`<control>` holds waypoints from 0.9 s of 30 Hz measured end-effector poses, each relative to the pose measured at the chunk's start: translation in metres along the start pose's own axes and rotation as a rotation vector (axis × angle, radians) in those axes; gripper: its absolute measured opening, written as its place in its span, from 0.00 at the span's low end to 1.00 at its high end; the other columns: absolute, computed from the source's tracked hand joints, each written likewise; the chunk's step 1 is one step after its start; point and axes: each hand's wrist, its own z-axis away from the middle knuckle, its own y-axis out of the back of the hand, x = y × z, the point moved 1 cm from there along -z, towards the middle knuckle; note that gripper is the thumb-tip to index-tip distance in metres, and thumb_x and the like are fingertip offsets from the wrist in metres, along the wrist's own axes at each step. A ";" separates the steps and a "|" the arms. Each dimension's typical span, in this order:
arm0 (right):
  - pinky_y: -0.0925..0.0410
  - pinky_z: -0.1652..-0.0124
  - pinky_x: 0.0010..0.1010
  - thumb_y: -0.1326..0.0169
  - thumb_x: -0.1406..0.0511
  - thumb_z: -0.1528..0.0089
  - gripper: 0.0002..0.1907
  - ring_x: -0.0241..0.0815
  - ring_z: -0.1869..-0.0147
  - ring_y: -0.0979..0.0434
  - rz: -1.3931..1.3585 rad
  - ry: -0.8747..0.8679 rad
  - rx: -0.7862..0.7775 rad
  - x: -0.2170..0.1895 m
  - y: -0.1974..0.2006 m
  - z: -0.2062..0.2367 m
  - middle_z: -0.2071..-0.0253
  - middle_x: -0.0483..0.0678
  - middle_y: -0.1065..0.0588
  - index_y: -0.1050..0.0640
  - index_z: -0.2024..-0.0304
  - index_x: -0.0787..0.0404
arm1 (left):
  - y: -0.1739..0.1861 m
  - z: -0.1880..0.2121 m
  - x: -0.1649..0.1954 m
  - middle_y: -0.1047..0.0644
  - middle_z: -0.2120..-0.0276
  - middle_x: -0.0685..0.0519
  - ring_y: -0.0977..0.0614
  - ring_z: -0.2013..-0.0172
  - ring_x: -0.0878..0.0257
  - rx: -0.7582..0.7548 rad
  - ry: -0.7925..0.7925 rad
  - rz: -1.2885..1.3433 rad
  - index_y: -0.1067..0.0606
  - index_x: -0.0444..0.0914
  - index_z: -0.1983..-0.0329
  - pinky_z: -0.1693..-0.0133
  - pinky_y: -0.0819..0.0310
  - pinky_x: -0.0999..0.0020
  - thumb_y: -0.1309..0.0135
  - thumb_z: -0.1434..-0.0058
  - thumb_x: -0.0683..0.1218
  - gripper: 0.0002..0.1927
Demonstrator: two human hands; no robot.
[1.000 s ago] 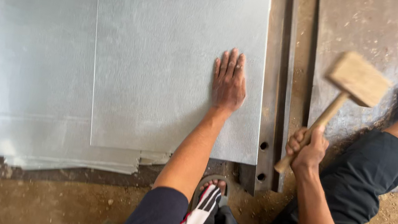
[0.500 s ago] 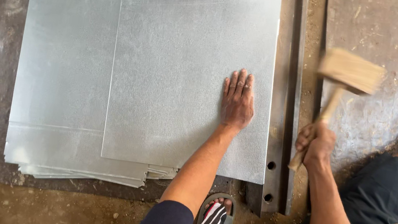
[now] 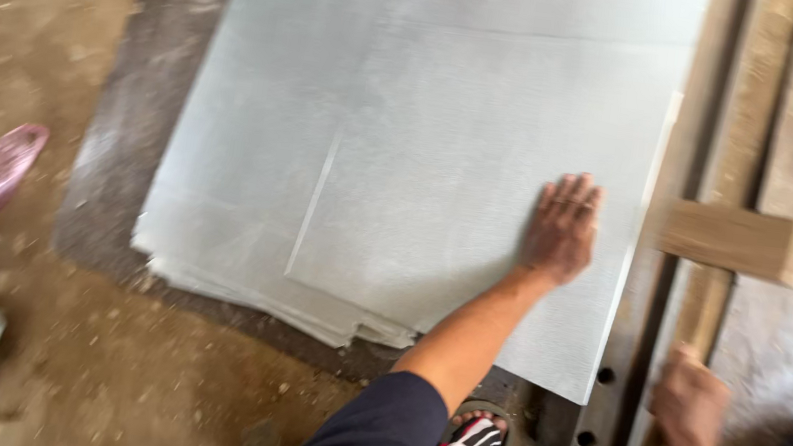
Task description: The person sits on the floor and bends galvanized sheet metal panels by hand, hammering the sheet over a metal folding bar with a wooden mallet to form a crease. They reposition and align each sheet on the stack, hammer along the edge, and set finished panels aside.
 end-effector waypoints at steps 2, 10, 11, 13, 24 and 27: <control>0.43 0.79 0.37 0.59 0.56 0.23 0.24 0.40 0.78 0.39 -0.353 -0.392 0.019 0.016 0.011 0.008 0.78 0.45 0.37 0.32 0.74 0.58 | 0.004 0.001 -0.007 0.36 0.27 0.44 0.39 0.25 0.47 -0.045 0.054 0.087 0.34 0.38 0.30 0.24 0.57 0.49 0.58 0.32 0.49 0.27; 0.43 0.80 0.37 0.59 0.57 0.24 0.24 0.40 0.79 0.39 -0.275 -0.136 0.136 -0.020 -0.045 -0.035 0.79 0.45 0.36 0.31 0.74 0.59 | 0.054 0.177 -0.043 0.16 0.67 0.47 0.17 0.73 0.66 -0.630 0.296 0.958 0.22 0.36 0.46 0.72 0.20 0.73 0.54 0.28 0.55 0.21; 0.43 0.80 0.37 0.59 0.57 0.24 0.24 0.40 0.79 0.39 -0.274 -0.119 0.129 -0.029 -0.063 -0.039 0.79 0.45 0.36 0.31 0.74 0.59 | 0.059 0.213 -0.047 0.17 0.65 0.45 0.15 0.70 0.64 -0.696 0.327 1.201 0.24 0.32 0.43 0.65 0.16 0.69 0.52 0.26 0.54 0.22; 0.43 0.81 0.37 0.59 0.57 0.24 0.24 0.40 0.79 0.39 -0.268 -0.079 0.099 -0.046 -0.081 -0.045 0.79 0.45 0.36 0.31 0.74 0.59 | 0.067 0.268 -0.051 0.18 0.64 0.43 0.14 0.65 0.59 -0.849 0.538 1.542 0.28 0.32 0.40 0.59 0.17 0.60 0.50 0.28 0.52 0.22; 0.42 0.82 0.38 0.59 0.57 0.25 0.24 0.40 0.80 0.38 -0.235 0.029 -0.018 -0.109 -0.144 -0.030 0.80 0.45 0.35 0.30 0.75 0.60 | 0.076 0.283 -0.077 0.21 0.59 0.41 0.15 0.61 0.49 -0.164 1.284 2.042 0.41 0.37 0.42 0.60 0.19 0.51 0.53 0.20 0.51 0.16; 0.42 0.82 0.38 0.59 0.57 0.25 0.24 0.40 0.80 0.38 -0.215 0.031 -0.020 -0.104 -0.141 -0.028 0.80 0.46 0.35 0.30 0.75 0.60 | 0.083 0.295 -0.077 0.23 0.62 0.42 0.16 0.64 0.51 -0.200 1.212 1.879 0.37 0.34 0.44 0.61 0.19 0.56 0.52 0.22 0.50 0.15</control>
